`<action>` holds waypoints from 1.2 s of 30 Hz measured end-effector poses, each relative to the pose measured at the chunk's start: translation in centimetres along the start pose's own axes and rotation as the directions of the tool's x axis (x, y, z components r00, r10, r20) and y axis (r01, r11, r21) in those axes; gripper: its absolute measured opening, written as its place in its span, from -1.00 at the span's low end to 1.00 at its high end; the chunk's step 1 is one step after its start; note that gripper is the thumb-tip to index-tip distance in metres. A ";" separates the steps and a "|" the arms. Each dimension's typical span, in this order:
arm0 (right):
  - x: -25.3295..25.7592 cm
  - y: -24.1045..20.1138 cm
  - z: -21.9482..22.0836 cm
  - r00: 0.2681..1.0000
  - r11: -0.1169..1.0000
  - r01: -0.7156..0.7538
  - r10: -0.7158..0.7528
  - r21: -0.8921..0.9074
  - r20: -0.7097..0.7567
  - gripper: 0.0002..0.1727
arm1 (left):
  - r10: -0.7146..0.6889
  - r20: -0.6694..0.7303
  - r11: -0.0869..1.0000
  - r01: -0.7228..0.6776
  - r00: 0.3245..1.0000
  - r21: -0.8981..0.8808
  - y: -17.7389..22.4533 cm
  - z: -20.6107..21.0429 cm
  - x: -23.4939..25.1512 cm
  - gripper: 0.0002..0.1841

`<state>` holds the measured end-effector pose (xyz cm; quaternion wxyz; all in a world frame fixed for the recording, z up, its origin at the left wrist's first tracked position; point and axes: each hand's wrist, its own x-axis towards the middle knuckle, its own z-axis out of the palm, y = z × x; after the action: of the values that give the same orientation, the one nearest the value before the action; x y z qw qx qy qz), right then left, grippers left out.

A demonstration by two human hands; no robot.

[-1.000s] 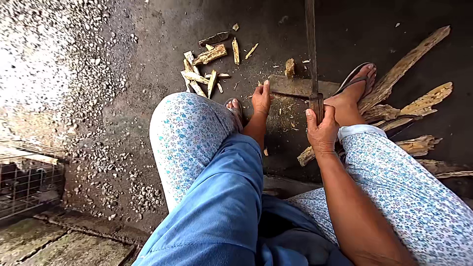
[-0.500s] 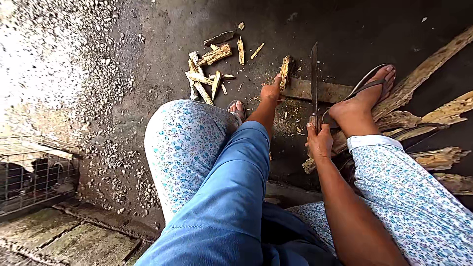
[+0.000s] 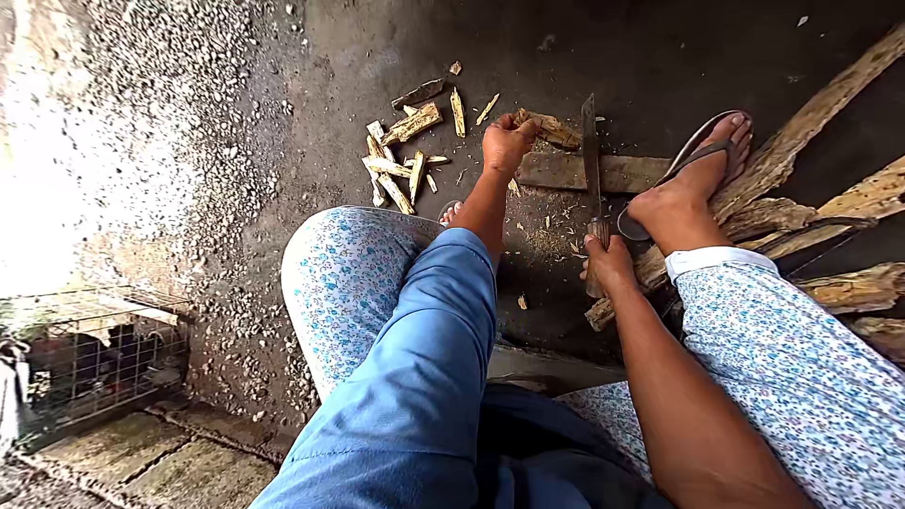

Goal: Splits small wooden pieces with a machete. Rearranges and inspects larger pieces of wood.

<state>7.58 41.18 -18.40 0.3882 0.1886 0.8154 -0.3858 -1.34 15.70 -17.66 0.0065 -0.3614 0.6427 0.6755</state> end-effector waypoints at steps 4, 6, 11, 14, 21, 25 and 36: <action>-0.4 -0.3 -0.3 0.998 0.964 -0.053 0.042 0.262 0.048 -0.48 | -0.050 -0.036 0.997 0.047 0.998 -0.068 2.4 0.1 -1.5 -0.60; -0.8 -0.4 -0.6 0.995 0.930 -0.084 0.063 0.358 0.072 -0.48 | -0.105 -0.066 0.990 0.098 0.992 -0.098 3.2 0.3 -2.3 -0.60; -1.5 -0.3 -0.9 0.992 0.907 -0.123 0.097 0.403 0.086 -0.48 | -0.269 -0.041 0.940 0.253 0.962 -0.228 4.5 0.7 -4.1 -0.60; -1.8 -0.1 -1.0 0.992 0.911 -0.124 0.099 0.395 0.082 -0.50 | -0.362 0.012 0.872 0.343 0.932 -0.350 4.3 0.6 -4.8 -0.66; -2.4 0.1 -1.0 0.992 0.919 -0.120 0.094 0.375 0.086 -0.53 | -0.408 0.061 0.791 0.386 0.911 -0.475 3.3 0.0 -5.6 -0.74; -2.1 0.4 -0.8 0.992 0.922 -0.115 0.090 0.371 0.086 -0.54 | -0.342 0.070 0.803 0.331 0.937 -0.496 3.1 -0.3 -5.3 -0.65; -2.4 0.1 -0.4 0.990 0.921 -0.139 0.118 0.365 0.079 -0.54 | -0.158 -0.111 0.963 0.178 0.981 0.203 -0.9 -0.2 -3.9 -0.31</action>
<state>8.98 41.58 -16.39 0.3926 0.3006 0.7032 -0.5109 2.03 17.46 -16.47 0.0721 -0.4432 0.6778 0.5822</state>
